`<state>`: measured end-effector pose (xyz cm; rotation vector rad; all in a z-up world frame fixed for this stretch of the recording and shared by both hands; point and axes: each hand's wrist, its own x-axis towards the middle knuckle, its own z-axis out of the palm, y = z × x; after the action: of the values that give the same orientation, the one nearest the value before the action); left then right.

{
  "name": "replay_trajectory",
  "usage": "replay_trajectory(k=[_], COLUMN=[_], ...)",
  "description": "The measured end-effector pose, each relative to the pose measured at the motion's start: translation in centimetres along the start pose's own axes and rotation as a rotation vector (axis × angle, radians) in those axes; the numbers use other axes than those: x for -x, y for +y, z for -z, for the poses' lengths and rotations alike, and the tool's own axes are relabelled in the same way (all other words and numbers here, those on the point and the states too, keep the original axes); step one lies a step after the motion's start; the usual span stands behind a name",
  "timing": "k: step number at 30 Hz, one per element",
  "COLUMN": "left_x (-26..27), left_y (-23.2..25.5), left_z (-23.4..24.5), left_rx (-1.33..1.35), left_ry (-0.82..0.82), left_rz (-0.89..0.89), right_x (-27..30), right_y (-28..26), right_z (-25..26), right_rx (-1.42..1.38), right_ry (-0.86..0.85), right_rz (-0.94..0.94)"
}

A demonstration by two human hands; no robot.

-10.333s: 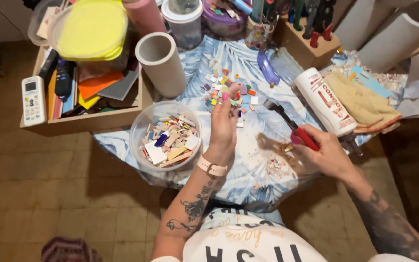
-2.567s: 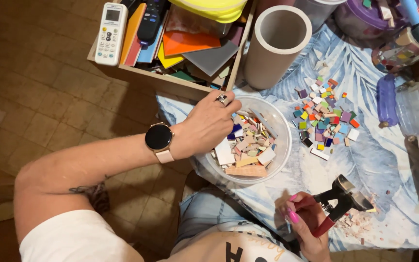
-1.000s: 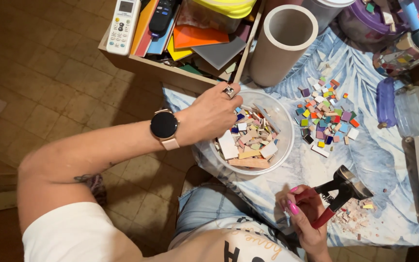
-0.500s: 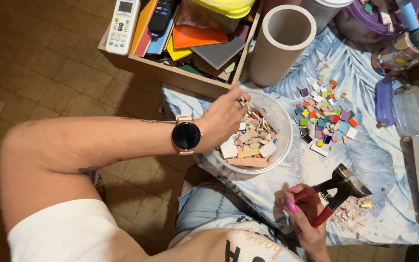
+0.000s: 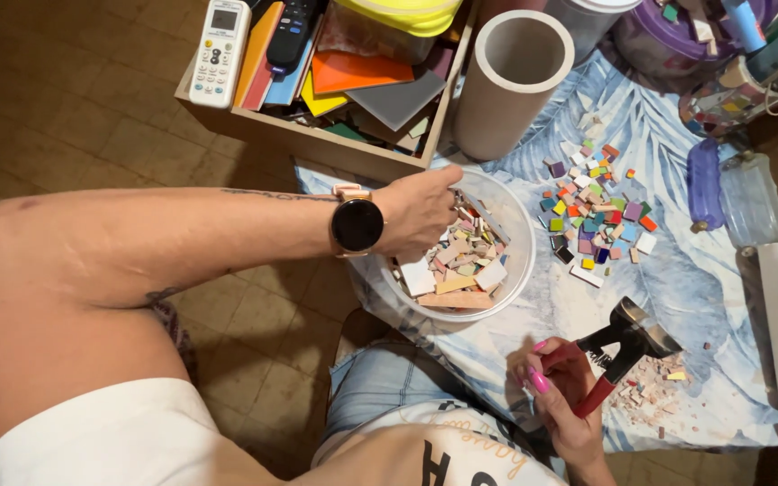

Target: Cutting small mosaic tiles into smaller pieces using mosaic nippers over a craft table.

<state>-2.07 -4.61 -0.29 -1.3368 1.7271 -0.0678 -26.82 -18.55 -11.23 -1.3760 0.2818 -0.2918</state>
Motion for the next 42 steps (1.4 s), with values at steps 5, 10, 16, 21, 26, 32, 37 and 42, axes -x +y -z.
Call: replay_trajectory(k=[5, 10, 16, 21, 26, 32, 37, 42], left_x=[0.2, -0.1, 0.4, 2.2, 2.5, 1.8, 1.4, 1.4], left_y=[-0.6, 0.0, 0.4, -0.8, 0.0, 1.7, 1.7, 2.5], left_z=[0.8, -0.1, -0.9, 0.0, -0.6, -0.5, -0.6, 0.5], left_rx=[0.029, 0.245, 0.082, 0.203, 0.141, 0.003, -0.014, 0.669], left_ry=[-0.099, -0.048, 0.34, 0.68, 0.695, 0.83, 0.845, 0.858], left_rz=[-0.049, 0.034, 0.223, 0.277, 0.329, 0.338, 0.318, 0.414], right_x=[-0.1, -0.1, -0.2, -0.6, -0.6, -0.3, -0.4, -0.6], right_y=[-0.5, -0.3, -1.0, -2.7, -2.1, -1.0, -1.4, -2.1], right_z=[-0.3, -0.2, -0.6, -2.5, -1.7, -0.7, -0.9, -1.6], right_rx=[-0.041, -0.012, -0.082, -0.321, -0.316, -0.19, -0.224, -0.346], right_ry=[-0.008, 0.003, -0.044, -0.156, -0.174, -0.104, -0.144, -0.218], right_rz=[-0.009, -0.013, 0.009, 0.094, 0.092, 0.061, 0.084, 0.117])
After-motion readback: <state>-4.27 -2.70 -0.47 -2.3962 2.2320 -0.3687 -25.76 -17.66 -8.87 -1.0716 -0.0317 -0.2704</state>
